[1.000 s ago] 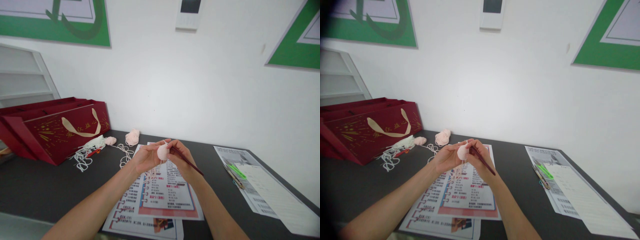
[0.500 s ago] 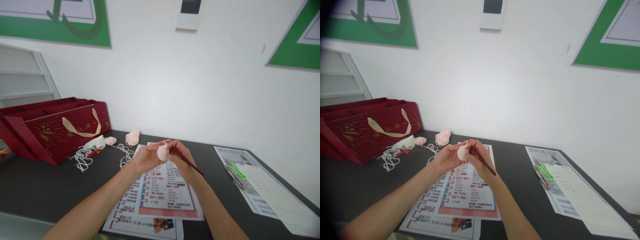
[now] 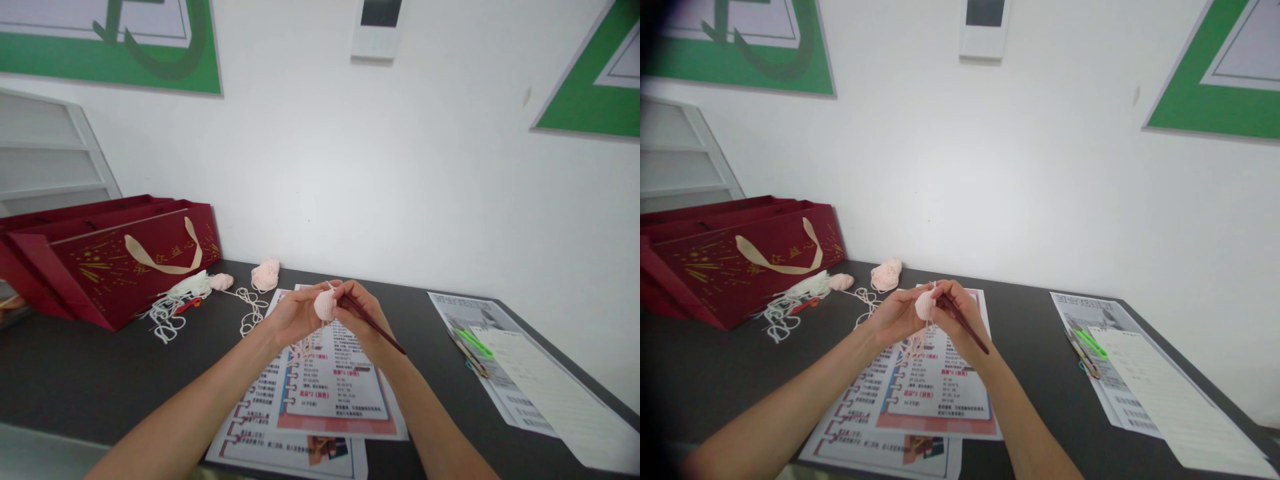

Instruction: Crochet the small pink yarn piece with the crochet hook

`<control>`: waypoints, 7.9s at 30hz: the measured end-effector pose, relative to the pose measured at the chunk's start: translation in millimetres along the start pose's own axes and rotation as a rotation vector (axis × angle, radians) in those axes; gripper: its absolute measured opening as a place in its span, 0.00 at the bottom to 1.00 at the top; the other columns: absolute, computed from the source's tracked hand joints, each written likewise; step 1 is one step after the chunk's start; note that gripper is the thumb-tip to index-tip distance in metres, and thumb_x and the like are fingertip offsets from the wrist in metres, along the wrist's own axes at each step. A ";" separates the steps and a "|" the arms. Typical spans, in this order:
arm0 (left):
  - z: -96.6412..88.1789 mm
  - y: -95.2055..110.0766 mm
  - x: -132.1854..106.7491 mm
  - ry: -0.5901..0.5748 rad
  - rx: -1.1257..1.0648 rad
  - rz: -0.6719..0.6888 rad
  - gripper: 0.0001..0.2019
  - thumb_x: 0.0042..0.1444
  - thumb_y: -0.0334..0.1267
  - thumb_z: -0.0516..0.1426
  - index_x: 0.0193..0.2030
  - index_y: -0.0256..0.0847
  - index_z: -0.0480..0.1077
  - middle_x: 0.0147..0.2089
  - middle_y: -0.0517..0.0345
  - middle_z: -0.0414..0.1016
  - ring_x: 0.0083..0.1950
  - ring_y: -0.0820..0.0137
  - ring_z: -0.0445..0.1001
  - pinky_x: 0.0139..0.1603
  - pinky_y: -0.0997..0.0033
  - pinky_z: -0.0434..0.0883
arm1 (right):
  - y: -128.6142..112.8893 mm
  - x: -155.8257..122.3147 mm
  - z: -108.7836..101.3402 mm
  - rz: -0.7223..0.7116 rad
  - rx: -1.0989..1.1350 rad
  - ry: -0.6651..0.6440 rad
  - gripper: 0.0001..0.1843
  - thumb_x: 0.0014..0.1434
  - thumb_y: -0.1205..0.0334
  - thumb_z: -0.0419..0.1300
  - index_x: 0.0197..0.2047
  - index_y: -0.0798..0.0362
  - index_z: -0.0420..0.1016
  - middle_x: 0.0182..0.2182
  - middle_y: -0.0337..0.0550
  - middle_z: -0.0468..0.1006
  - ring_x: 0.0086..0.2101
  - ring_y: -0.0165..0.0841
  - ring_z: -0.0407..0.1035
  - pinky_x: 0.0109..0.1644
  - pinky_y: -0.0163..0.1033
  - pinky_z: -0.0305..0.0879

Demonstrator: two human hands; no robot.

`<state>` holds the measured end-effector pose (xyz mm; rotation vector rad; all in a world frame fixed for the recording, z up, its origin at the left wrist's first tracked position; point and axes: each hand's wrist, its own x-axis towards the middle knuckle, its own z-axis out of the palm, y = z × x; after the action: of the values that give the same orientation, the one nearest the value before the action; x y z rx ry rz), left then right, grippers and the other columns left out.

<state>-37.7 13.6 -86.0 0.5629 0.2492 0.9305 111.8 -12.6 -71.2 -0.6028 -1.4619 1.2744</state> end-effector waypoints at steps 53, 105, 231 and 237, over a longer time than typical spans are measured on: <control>-0.7 -11.3 3.8 0.061 0.424 0.292 0.31 0.46 0.25 0.65 0.57 0.41 0.63 0.36 0.62 0.70 0.36 0.77 0.69 0.41 0.77 0.64 | 1.7 3.8 -9.0 0.013 -0.152 0.196 0.08 0.50 0.64 0.63 0.33 0.52 0.68 0.25 0.33 0.69 0.26 0.27 0.61 0.30 0.33 0.54; -19.6 83.6 -61.9 0.242 0.500 0.439 0.09 0.49 0.34 0.64 0.27 0.33 0.68 0.23 0.63 0.65 0.19 0.84 0.59 0.13 0.88 0.54 | 80.4 -26.3 54.0 0.068 -1.197 -0.634 0.40 0.64 0.49 0.47 0.69 0.68 0.41 0.68 0.61 0.43 0.67 0.44 0.36 0.69 0.49 0.41; 8.8 -12.2 -41.6 0.352 1.394 0.608 0.07 0.58 0.37 0.56 0.43 0.43 0.70 0.38 0.56 0.76 0.47 0.64 0.72 0.37 0.70 0.63 | 18.4 -37.7 5.5 -0.582 -0.841 0.154 0.10 0.58 0.73 0.55 0.37 0.47 0.64 0.29 0.39 0.73 0.28 0.30 0.69 0.31 0.35 0.64; 6.5 -13.4 -41.9 0.329 1.452 0.682 0.02 0.59 0.34 0.55 0.36 0.45 0.68 0.42 0.54 0.77 0.58 0.61 0.68 0.43 0.68 0.64 | 24.9 -38.2 12.1 -0.307 -0.589 0.293 0.08 0.61 0.69 0.54 0.31 0.49 0.64 0.24 0.36 0.69 0.24 0.28 0.64 0.27 0.33 0.62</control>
<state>-50.1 -29.0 -89.5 1.9091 1.1127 1.4179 106.6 -42.9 -106.8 -0.8675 -1.6022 0.4819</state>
